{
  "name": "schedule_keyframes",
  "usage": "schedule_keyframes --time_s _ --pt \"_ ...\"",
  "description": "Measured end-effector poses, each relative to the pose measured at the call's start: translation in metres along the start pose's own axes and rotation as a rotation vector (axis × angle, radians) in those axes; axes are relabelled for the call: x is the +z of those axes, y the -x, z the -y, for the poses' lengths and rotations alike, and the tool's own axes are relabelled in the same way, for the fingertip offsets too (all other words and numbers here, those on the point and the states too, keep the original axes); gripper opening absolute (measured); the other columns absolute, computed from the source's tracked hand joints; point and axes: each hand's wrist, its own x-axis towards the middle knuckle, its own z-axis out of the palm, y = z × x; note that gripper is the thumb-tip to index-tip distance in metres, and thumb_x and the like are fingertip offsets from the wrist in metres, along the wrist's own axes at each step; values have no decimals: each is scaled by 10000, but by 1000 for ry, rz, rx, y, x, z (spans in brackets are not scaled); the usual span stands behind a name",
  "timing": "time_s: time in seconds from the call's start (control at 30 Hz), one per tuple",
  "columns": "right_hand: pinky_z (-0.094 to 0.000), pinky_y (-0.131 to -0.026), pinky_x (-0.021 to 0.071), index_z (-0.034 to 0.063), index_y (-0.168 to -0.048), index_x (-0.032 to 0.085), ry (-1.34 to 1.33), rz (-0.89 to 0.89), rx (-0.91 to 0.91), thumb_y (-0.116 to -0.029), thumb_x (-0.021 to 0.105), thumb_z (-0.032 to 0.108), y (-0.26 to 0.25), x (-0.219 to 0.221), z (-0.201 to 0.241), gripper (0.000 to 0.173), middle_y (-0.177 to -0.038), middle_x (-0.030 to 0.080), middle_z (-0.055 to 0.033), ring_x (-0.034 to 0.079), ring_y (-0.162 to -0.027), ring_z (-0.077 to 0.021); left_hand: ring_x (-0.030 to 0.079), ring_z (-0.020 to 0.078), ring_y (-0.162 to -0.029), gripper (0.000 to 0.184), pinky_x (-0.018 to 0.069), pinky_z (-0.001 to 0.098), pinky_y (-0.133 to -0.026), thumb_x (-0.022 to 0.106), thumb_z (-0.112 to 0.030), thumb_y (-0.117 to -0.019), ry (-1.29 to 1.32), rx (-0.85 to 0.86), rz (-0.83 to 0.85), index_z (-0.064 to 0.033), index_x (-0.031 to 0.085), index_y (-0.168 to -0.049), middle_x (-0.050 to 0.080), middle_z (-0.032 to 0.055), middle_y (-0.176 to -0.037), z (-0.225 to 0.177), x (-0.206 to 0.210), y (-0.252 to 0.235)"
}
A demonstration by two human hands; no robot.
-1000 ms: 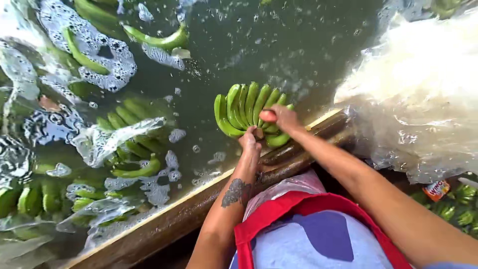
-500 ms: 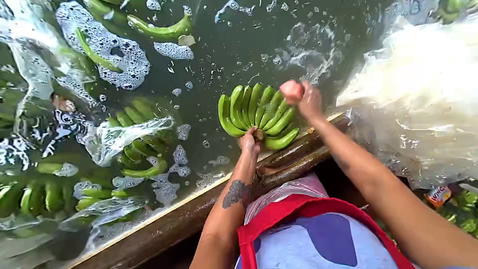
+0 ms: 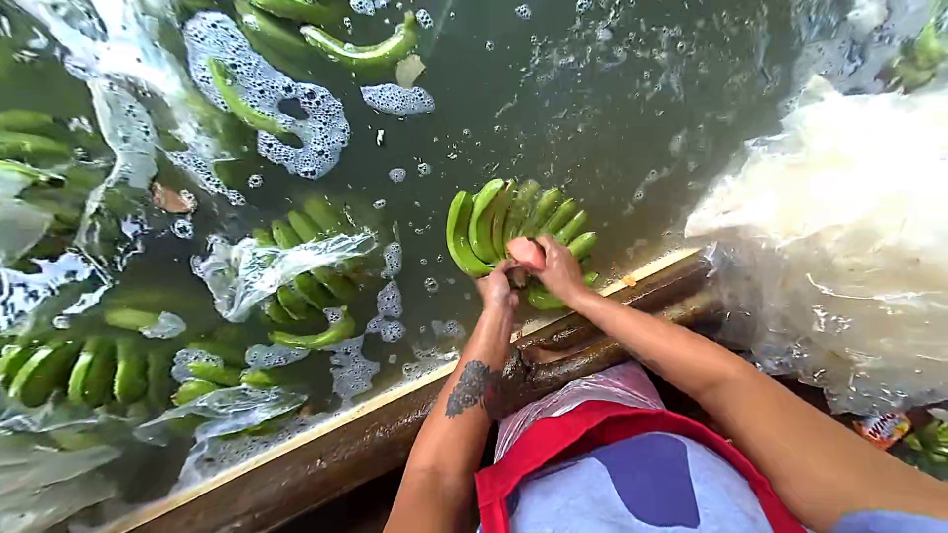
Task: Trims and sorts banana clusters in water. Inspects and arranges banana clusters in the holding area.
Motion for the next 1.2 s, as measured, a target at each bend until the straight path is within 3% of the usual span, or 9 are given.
schedule_keyframes --time_s 0.1,0.2,0.27,0.33,0.43,0.5,0.7,0.93,1.2 --pt "-621 -923 546 122 -1324 661 290 -5 -95 -975 619 82 -19 -47 -39 354 -1318 660 -167 659 -1164 -391 627 274 -782 584 561 448 -644 673 -23 -905 89 -35 -45 -44 397 -1419 608 200 -1005 1 -9 -5" --pt "-657 -943 530 118 -1377 626 311 -320 -9 -961 680 170 -64 -131 -68 423 -1294 672 -200 660 -1165 -423 624 321 -1148 862 594 499 -857 717 -38 -925 -99 200 -134 -87 161 -1582 499 237 -1405 11 -33 13" --pt "-701 -970 489 32 -1419 554 217 -446 70 -917 733 154 -68 -182 -68 547 -1284 656 -274 638 -1173 -488 247 354 -1536 1088 280 476 -1236 774 -89 -871 -694 579 -100 49 -18 -1604 138 292 -1660 12 -61 27" --pt "-682 -1031 456 -11 -1448 499 98 -500 124 -891 783 190 -60 -203 -85 657 -1312 628 -300 605 -1223 -493 61 590 -1512 996 53 781 -1162 818 -178 -823 -1297 956 4 98 225 -1573 59 419 -1619 16 -80 13" --pt "-608 -1095 450 -2 -1501 426 -147 -529 246 -847 805 124 -49 -184 -128 767 -1396 573 -285 564 -1301 -430 214 511 -1518 754 120 794 -1149 740 -192 -893 -1708 1095 287 -243 425 -1576 312 263 -1628 15 -68 -47" --pt "-558 -1074 489 27 -1565 340 -385 -561 350 -860 771 51 -42 -142 -163 826 -1464 515 -275 554 -1313 -392 443 482 -1405 584 313 708 -1131 655 -193 -969 -1840 893 377 -173 487 -1528 523 248 -1484 -1 -40 -57" --pt "-499 -898 586 -9 -1452 444 -796 -360 371 -869 787 92 -13 4 -73 684 -1264 625 -254 667 -1076 -330 639 506 -1144 618 495 697 -946 582 -192 -1013 -1425 623 216 -75 341 -1570 600 289 -1358 -18 40 -28" --pt "-607 -1128 419 -47 -1419 538 -200 -215 185 -919 725 115 -63 -48 -68 558 -1386 585 -297 555 -1314 -439 632 244 -1176 478 548 491 -974 483 -354 -1083 -274 192 402 -110 423 -1489 623 135 -1327 -20 -32 -48" --pt "-491 -1000 553 -30 -1277 627 -398 -148 -168 -795 826 30 11 -24 -5 525 -1228 670 -202 662 -1141 -295 642 227 -1040 579 559 463 -883 149 -450 -1116 -24 -81 275 -83 519 -1369 662 131 -1175 19 -61 -62"
